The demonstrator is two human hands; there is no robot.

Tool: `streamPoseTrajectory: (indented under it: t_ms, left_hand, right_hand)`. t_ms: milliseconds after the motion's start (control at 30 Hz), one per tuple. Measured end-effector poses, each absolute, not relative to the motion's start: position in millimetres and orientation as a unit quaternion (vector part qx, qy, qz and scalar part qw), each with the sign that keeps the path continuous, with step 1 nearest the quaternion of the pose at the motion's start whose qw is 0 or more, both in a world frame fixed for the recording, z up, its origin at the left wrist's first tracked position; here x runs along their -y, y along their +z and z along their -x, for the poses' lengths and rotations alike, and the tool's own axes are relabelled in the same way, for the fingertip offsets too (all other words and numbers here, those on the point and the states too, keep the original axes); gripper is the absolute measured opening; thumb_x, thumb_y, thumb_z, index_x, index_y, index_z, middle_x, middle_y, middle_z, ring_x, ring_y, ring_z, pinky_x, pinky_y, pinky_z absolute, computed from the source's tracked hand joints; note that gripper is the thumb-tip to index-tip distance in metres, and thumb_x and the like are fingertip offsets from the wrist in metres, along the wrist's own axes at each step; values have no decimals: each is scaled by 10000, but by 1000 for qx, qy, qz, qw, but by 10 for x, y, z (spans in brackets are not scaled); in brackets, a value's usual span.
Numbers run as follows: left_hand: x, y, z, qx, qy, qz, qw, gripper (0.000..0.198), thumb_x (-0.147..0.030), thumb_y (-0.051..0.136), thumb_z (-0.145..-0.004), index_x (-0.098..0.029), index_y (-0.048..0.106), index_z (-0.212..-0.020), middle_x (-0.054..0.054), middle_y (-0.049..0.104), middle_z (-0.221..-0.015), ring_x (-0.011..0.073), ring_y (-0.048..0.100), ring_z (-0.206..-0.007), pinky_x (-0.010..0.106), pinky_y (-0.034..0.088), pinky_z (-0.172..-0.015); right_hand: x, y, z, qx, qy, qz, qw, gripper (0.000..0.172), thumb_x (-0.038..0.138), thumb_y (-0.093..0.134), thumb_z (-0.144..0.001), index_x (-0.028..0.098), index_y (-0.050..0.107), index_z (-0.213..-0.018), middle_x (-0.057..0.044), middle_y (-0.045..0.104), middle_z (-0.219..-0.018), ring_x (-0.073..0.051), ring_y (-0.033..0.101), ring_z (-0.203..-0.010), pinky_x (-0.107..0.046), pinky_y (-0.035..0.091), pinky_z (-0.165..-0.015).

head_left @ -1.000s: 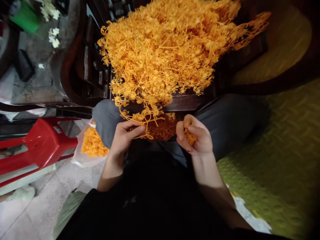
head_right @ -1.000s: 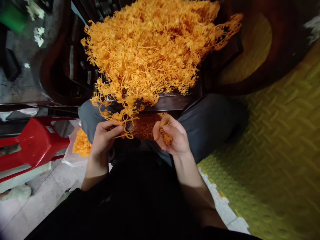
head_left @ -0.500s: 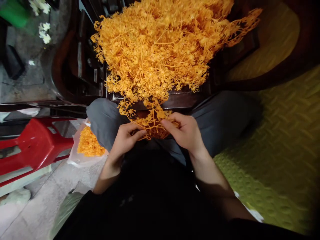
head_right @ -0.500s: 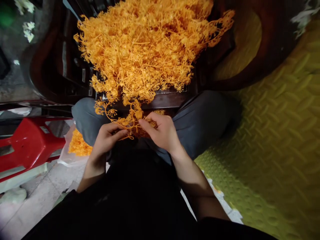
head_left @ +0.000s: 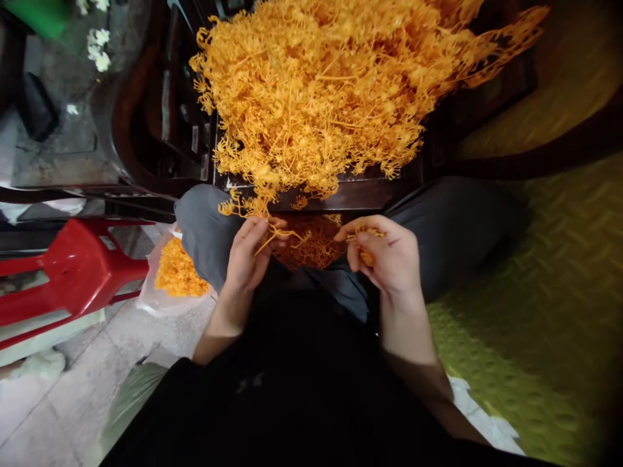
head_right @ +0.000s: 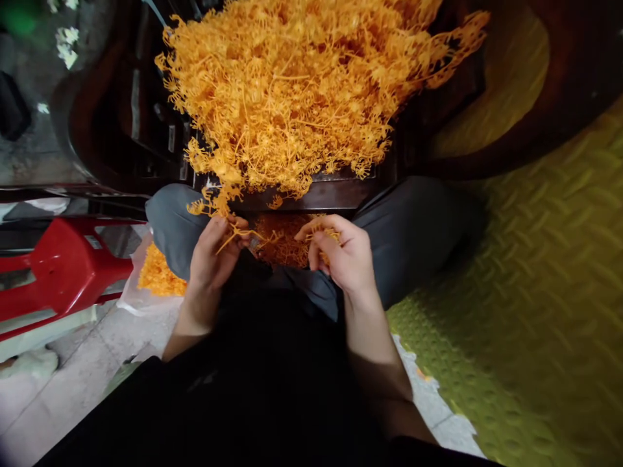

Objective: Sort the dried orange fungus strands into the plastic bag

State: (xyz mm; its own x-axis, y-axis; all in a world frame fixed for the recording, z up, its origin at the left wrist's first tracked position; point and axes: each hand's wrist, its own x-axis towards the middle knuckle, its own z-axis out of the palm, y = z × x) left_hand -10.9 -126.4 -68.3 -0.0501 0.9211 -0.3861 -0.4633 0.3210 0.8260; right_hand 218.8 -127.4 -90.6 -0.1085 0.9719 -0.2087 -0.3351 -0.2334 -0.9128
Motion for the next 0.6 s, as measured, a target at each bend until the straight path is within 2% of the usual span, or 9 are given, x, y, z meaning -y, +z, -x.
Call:
streamPoseTrajectory:
  t_ms: [100, 133, 200, 300, 367, 467, 567, 600]
  left_hand:
    - [1229, -632, 64, -427, 569, -220, 668, 198, -405, 716, -930, -225, 633, -942, 35, 762, -1202, 171, 746, -1058, 309, 614, -881]
    - [1229, -613, 49, -412, 572, -227, 672, 195, -417, 687, -948, -231, 628, -943, 42, 742, -1278, 199, 722, -1164, 341, 610, -928]
    - [1238, -579, 9, -397, 575, -249, 671, 228, -461, 640, -971, -236, 622, -937, 50, 694, -1393, 253, 646, -1329, 405, 587, -1009]
    - [1270, -552, -75, -399, 577, -285, 653, 303, -537, 611, -975, -237, 613, -930, 39, 619, -1509, 307, 515, -1480, 497, 506, -1137]
    - [1296, -554, -129, -396, 583, -305, 640, 331, -565, 622, -964, -237, 603, -921, 28, 580, -1550, 326, 434, -1542, 545, 434, -1203]
    - [1324, -587, -179, -375, 588, -327, 637, 341, -560, 656, -948, -235, 577, -878, 28, 560, -1569, 328, 361, -1585, 575, 351, -1257]
    - [1297, -622, -153, -375, 584, -335, 637, 293, -509, 685, -947, -236, 593, -891, 43, 577, -1563, 311, 397, -1569, 534, 358, -1264]
    - [1270, -622, -117, -385, 592, -337, 623, 268, -494, 689, -948, -238, 616, -923, 53, 596, -1548, 306, 427, -1552, 513, 374, -1259]
  right_hand:
    - [1291, -847, -2098, 405, 687, 380, 469, 332, 157, 598, -945, 235, 751, -1230, 8, 729, -839, -44, 522, -391, -183, 284, -339]
    - [1304, -807, -2062, 436, 694, 355, 450, 344, 166, 594, -958, 242, 752, -1254, 15, 709, -821, -38, 510, -396, -184, 303, -356]
    - [1339, -725, -1956, 521, 681, 318, 405, 252, 224, 645, -969, 231, 793, -1172, 9, 701, -811, -47, 551, -457, -197, 392, -423]
    - [1389, -681, -1716, 618, 570, 376, 389, 153, 290, 743, -939, 220, 814, -1055, -38, 763, -919, -143, 715, -766, -280, 569, -712]
    - [1390, -722, -1548, 631, 468, 454, 421, 208, 316, 768, -928, 223, 792, -1112, -66, 781, -1010, -203, 731, -946, -350, 577, -868]
    - [1339, -805, -1364, 640, 373, 488, 461, 238, 344, 773, -924, 217, 758, -1126, -81, 775, -1014, -225, 723, -947, -374, 571, -863]
    - [1297, -829, -1282, 657, 350, 472, 472, 86, 283, 694, -970, 202, 721, -972, -69, 757, -937, -202, 703, -876, -339, 541, -808]
    - [1304, -833, -1278, 663, 360, 468, 460, 96, 260, 670, -975, 197, 693, -907, -60, 741, -893, -188, 687, -832, -323, 521, -773]
